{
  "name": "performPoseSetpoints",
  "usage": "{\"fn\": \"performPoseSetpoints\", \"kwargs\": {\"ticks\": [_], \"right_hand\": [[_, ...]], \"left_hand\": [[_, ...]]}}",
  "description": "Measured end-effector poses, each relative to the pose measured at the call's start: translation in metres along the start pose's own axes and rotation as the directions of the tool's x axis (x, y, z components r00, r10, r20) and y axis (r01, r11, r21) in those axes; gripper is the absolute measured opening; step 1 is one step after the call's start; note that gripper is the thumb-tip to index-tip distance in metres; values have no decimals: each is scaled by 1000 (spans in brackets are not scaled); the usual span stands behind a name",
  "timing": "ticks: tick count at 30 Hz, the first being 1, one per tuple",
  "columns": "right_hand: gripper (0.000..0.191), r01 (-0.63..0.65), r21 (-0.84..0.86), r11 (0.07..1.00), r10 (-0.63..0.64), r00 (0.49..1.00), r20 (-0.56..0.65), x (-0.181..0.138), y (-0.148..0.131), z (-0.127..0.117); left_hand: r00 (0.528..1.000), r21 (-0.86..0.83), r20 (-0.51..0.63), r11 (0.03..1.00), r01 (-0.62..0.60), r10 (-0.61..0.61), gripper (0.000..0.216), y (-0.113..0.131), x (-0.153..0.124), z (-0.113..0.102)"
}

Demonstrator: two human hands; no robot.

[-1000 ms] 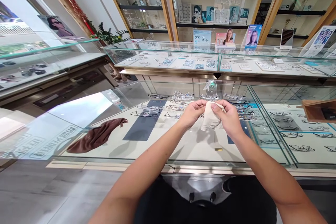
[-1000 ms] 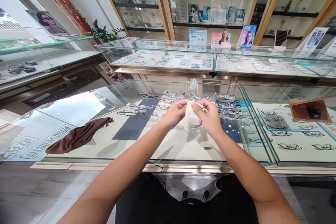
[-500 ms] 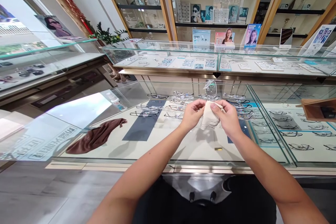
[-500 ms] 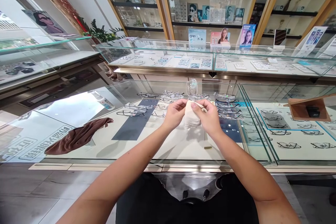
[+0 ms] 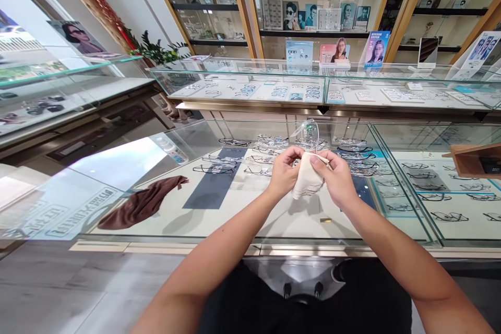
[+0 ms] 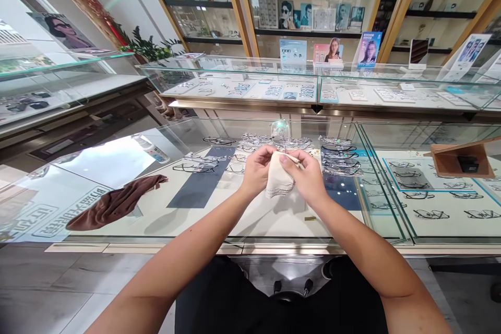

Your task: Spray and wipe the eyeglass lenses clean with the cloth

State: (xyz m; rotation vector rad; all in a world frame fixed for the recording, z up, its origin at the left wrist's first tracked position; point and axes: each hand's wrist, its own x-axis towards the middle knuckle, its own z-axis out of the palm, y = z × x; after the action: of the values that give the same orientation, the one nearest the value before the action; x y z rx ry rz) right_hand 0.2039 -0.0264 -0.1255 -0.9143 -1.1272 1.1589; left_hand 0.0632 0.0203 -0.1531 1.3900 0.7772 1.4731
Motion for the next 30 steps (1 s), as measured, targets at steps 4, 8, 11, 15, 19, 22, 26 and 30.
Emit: {"fn": "performPoseSetpoints", "kwargs": {"ticks": [4, 8, 11, 15, 19, 22, 26, 30], "right_hand": [[48, -37, 35, 999, 36, 999, 18, -1, -1, 1], [53, -109, 100, 989, 107, 994, 22, -1, -5, 4], [54, -133, 139, 981, 132, 991, 17, -2, -7, 6], [55, -151, 153, 977, 150, 989, 15, -2, -8, 5], [54, -151, 125, 981, 148, 988, 37, -2, -8, 3], [55, -158, 121, 980, 153, 987, 53, -1, -7, 2], [57, -165, 140, 976, 162, 986, 33, 1, -7, 0], [55, -98, 89, 991, 98, 995, 1, 5, -7, -5]], "left_hand": [[1000, -8, -13, 1000, -1, 1, 39, 4, 0, 0], [1000, -6, 4, 1000, 3, -3, 34, 8, 0, 1], [1000, -16, 27, 1000, 12, -11, 28, 11, 0, 1], [999, -29, 39, 999, 16, -14, 24, 12, 1, 1], [999, -9, 47, 1000, 19, -19, 25, 12, 1, 0], [999, -6, 45, 1000, 23, -22, 26, 12, 1, 0], [993, -53, 92, 995, 81, -76, 29, 12, 0, 0], [963, -132, 181, 966, 224, -198, 41, 12, 0, 0]]}}
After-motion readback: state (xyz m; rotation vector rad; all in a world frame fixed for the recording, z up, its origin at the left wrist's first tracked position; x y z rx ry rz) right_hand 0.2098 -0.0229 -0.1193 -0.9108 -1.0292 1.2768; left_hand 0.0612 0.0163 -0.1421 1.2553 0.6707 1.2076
